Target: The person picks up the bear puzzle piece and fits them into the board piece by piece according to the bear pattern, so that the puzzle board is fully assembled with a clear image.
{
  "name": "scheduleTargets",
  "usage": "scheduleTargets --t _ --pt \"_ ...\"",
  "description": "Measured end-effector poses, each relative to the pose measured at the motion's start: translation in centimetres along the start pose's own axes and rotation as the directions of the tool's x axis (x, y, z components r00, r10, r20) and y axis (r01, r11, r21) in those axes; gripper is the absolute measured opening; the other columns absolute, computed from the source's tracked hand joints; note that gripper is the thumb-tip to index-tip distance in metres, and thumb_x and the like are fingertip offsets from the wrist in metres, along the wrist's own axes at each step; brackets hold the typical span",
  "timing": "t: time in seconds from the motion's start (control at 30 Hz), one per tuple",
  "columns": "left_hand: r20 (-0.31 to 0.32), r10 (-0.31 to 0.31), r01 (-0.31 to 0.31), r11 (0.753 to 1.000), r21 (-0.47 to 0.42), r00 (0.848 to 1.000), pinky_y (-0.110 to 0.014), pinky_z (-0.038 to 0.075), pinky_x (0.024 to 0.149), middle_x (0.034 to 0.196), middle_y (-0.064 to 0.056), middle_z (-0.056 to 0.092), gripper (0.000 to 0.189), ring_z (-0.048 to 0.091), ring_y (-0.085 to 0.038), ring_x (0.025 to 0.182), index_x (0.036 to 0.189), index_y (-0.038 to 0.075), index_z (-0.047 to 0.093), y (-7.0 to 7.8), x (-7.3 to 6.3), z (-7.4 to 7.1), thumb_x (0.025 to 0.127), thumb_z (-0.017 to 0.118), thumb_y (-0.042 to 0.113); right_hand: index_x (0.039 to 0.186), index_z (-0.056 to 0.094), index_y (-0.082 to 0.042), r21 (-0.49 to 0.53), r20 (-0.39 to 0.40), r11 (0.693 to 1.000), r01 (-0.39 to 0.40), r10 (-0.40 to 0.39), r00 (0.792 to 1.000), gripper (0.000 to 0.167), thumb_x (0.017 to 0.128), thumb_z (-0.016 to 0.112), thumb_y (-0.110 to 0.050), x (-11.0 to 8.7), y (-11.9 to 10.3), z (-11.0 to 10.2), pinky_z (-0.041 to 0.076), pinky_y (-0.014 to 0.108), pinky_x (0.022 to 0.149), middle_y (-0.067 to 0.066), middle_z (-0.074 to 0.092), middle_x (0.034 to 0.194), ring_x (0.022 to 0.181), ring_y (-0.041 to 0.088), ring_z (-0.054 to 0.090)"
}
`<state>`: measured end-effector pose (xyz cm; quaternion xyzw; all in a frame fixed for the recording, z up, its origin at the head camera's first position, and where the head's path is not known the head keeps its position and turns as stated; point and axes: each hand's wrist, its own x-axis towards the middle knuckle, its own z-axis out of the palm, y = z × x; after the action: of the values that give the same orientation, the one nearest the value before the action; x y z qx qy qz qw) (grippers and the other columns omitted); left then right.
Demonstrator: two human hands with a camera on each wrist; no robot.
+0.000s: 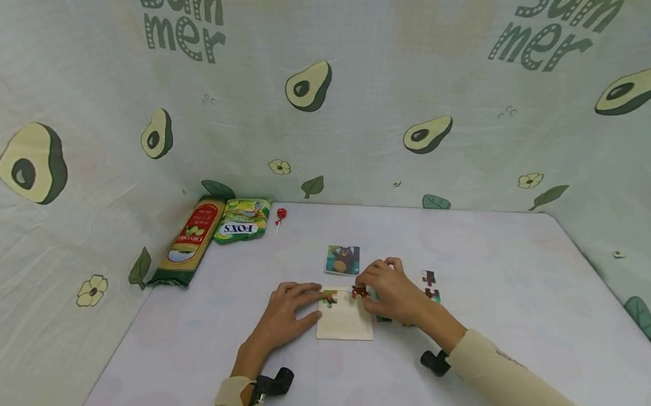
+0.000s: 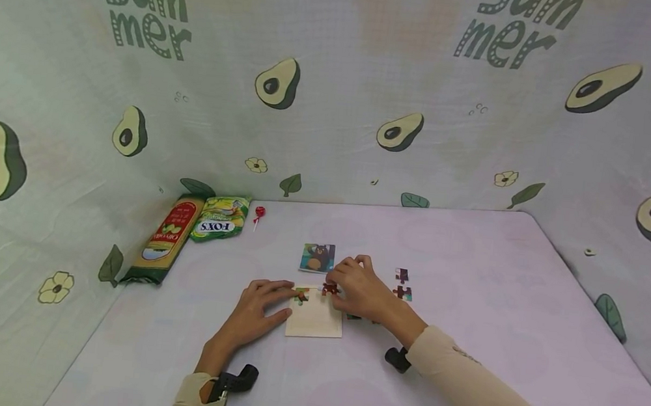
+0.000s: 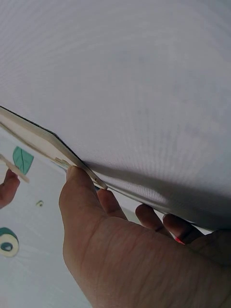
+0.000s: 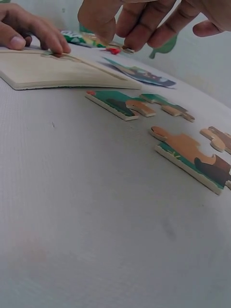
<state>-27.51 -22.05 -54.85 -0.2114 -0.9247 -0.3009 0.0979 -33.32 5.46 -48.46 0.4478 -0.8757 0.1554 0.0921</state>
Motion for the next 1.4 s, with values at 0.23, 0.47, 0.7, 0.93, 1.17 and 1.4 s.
scheduleTargets --t 0.23,0.47,0.7,0.93,1.17,1.4 --pt "0.004 -0.010 0.010 1.000 0.004 1.000 -0.057 0.034 0.099 0.139 0.002 0.058 0.036 0.046 -0.031 0.125 0.130 0.023 0.069 0.1 0.0 -0.1 0.094 0.071 0.030 0.105 0.072 -0.016 -0.028 -0.017 0.999 0.028 -0.028 0.999 0.022 0.084 0.078 -0.019 0.4 0.2 0.8 0.034 0.053 0.094 -0.002 0.068 0.104 0.105 0.020 0.057" --pt "0.005 -0.020 0.019 1.000 0.012 1.000 -0.055 0.035 0.100 0.140 0.005 0.057 0.037 0.046 -0.028 0.124 0.130 0.024 0.069 -0.1 0.1 0.0 0.094 0.071 0.032 0.104 0.072 -0.015 -0.049 -0.020 0.998 0.047 -0.048 0.999 0.021 0.084 0.077 -0.019 1.0 -0.1 1.1 0.035 0.054 0.094 -0.002 0.068 0.103 0.104 0.021 0.057" --pt "0.010 -0.002 0.002 1.000 0.017 1.000 -0.055 0.035 0.099 0.141 0.005 0.057 0.037 0.045 -0.029 0.125 0.130 0.024 0.069 -0.3 0.2 -0.1 0.094 0.070 0.034 0.105 0.072 -0.015 -0.070 -0.018 0.996 0.047 -0.049 0.999 0.022 0.084 0.077 -0.020 1.3 -0.2 1.6 0.036 0.054 0.094 -0.002 0.068 0.103 0.104 0.020 0.057" --pt "0.019 -0.006 0.006 1.000 0.014 1.000 -0.055 0.035 0.098 0.141 0.005 0.057 0.037 0.046 -0.029 0.125 0.130 0.024 0.069 -0.3 0.2 -0.1 0.095 0.069 0.035 0.104 0.073 -0.016 -0.087 -0.022 0.994 0.063 -0.065 0.998 0.022 0.083 0.078 -0.021 1.5 -0.2 2.3 0.037 0.054 0.091 -0.001 0.068 0.101 0.101 0.021 0.057" --pt "0.016 0.006 -0.006 1.000 0.010 1.000 -0.056 0.035 0.099 0.140 0.003 0.057 0.037 0.046 -0.031 0.124 0.130 0.022 0.069 -0.2 0.2 -0.1 0.095 0.070 0.034 0.103 0.074 -0.017 -0.087 0.009 0.995 0.039 -0.038 0.999 0.021 0.083 0.078 -0.022 1.9 -0.2 3.0 0.036 0.054 0.093 -0.002 0.069 0.102 0.103 0.020 0.057" --pt "0.021 0.011 -0.012 1.000 0.015 1.000 -0.055 0.035 0.097 0.141 0.003 0.057 0.037 0.046 -0.030 0.124 0.130 0.022 0.069 -0.3 0.2 -0.1 0.095 0.070 0.033 0.105 0.074 -0.017 -0.105 0.017 0.993 0.046 -0.044 0.999 0.023 0.083 0.079 -0.022 2.1 -0.2 3.3 0.036 0.054 0.094 -0.001 0.069 0.106 0.104 0.021 0.057"
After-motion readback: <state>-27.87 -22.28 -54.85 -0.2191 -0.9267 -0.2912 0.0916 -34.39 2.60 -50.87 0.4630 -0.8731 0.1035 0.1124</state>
